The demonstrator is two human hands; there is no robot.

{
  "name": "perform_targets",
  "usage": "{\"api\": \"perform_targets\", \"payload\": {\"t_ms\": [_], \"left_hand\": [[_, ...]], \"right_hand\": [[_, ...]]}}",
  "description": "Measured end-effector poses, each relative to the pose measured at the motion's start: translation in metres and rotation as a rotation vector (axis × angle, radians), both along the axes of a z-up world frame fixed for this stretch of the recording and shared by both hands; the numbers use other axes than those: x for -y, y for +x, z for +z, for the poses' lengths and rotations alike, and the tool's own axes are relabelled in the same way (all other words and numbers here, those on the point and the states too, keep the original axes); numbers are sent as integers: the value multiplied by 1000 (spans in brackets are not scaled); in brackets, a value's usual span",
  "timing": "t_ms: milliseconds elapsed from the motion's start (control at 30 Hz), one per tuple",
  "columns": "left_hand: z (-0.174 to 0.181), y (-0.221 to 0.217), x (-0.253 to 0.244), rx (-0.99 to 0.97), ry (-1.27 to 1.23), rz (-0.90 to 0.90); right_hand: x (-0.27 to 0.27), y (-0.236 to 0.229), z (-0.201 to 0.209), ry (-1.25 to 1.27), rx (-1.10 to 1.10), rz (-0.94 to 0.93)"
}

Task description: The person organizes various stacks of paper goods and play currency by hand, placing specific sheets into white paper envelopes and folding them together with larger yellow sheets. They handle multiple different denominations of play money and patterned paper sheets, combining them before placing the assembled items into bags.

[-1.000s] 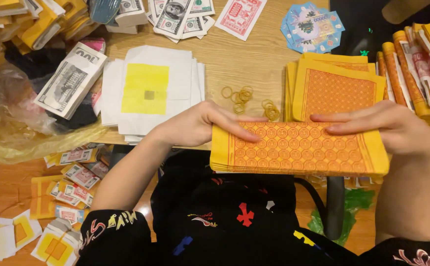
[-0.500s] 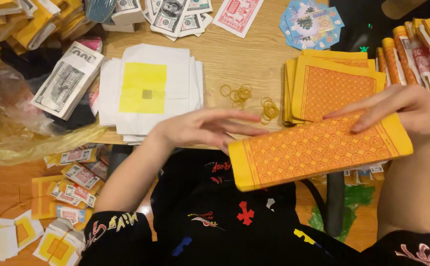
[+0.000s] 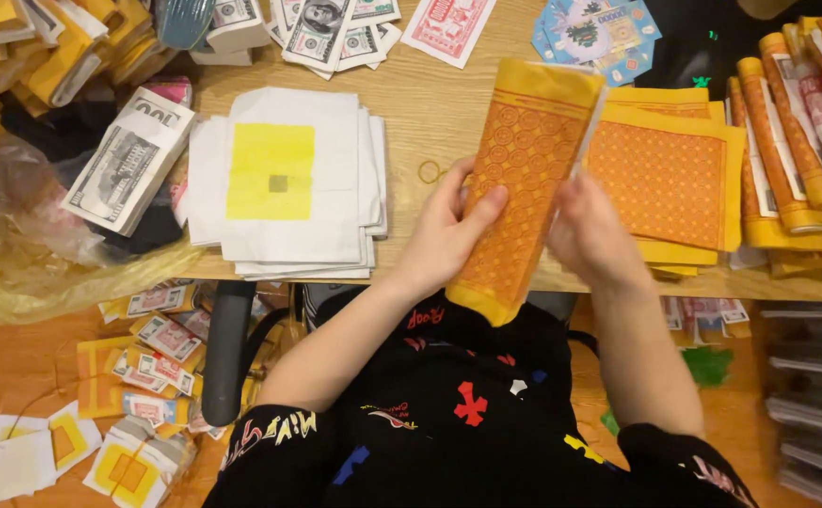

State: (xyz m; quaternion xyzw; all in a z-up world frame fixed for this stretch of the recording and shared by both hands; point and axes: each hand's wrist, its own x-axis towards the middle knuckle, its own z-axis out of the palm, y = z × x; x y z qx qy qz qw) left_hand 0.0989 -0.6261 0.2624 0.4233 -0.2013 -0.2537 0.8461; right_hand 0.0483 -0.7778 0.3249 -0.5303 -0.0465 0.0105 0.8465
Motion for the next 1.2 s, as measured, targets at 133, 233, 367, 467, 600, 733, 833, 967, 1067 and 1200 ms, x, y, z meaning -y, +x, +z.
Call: {"api": "perform_targets", "payload": {"t_ms": [133,233,367,467,600,733,833,967,1067,1200], "left_hand": [[16,-3,11,198,161,190],[28,21,14,334,222,153],[52,145,-12,795,663,407],[-11,272,-40,994,1087,730],[-27,317,-54,968,1392,741],[-33,325,-42,847,1713,597],[-40,331,-38,900,1716,656],[-15,302,-49,914,1538,670],[19,278,-67,896,1304,673],[73,220,-47,869,1059,651]], "right_hand": [[-16,-11,-23,-99,-135,-425],[-1,-12,-9,-101,-157,-474],[14,-22,41,-179,-168,-441],[26,-26,52,-245,-114,-455],[26,-22,51,-238,-142,-445],[29,-15,43,-222,-203,-432],[30,-12,39,-219,-218,-426],[26,-5,38,-178,-251,-438],[26,3,33,-99,-245,-449],[7,25,27,-44,-167,-521]]}}
